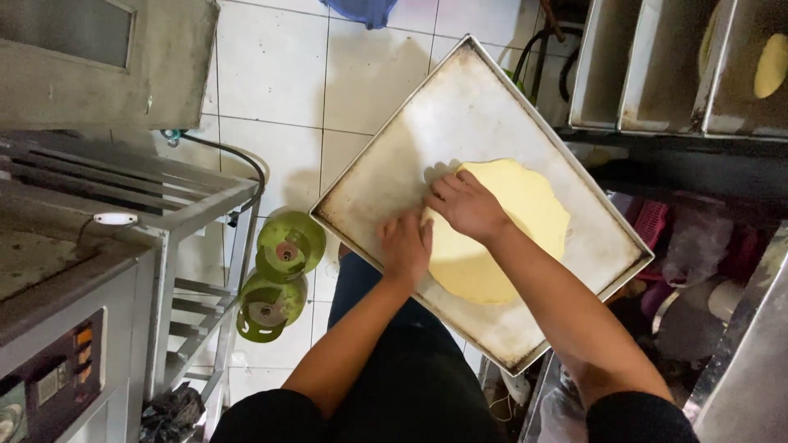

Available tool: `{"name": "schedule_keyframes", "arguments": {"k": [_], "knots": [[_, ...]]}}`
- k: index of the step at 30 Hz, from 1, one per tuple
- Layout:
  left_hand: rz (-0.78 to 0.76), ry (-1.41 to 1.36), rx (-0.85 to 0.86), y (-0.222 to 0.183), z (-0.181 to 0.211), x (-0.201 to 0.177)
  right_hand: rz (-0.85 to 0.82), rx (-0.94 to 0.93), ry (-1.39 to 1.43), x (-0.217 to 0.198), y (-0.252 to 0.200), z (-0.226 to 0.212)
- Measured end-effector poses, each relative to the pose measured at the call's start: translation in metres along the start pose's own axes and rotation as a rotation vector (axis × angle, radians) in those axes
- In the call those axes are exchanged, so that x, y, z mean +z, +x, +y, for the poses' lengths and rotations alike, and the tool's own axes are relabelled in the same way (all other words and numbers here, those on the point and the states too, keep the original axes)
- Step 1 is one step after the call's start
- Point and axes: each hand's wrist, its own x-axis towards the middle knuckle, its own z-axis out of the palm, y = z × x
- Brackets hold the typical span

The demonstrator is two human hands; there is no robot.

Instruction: The person cleans a metal baking tray using a cloth, then uses a rolling pin to flatten a ball of dough on a stainless steel table, and finally transfers the flattened dough onto the tray.

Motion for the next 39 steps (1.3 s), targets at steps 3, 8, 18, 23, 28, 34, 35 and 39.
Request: {"name": "schedule_keyframes", "arguments": {"k": [3,8,18,23,28,34,35,39], "knots": [[-0.026,0.051,0.122,0.013,-0.019,-0.014,0.004,0.114,0.049,0.02,0.015,-0.009],[0.045,0.029,0.411,0.021,-0.04,-0.042,0.094,0.442,0.08,0.013,0.0,-0.043],[0.064,0.235,1.299,0.049,-0.053,-0.019,-0.036,0.856,0.036,0.055,-0.041,-0.153],[-0.028,0.252,1.45,0.056,-0.04,-0.069,0.102,0.943,0.174,0.056,-0.035,-0.172],[-0.312,0.455,1.443,0.054,-0.074,-0.084,0.079,0.845,0.151,-0.012,-0.031,-0.198],[-0.224,0.262,1.352,0.039,-0.05,-0.078,0.205,1.086,0.095,0.007,-0.13,-0.22],[-0.196,0.238,1.355,0.033,-0.044,-0.07,0.182,1.141,0.057,0.009,-0.155,-0.22],[-0.185,0.158,1.379,-0.004,-0.005,-0.039,0.142,1.265,-0.092,0.025,-0.249,-0.219]]}}
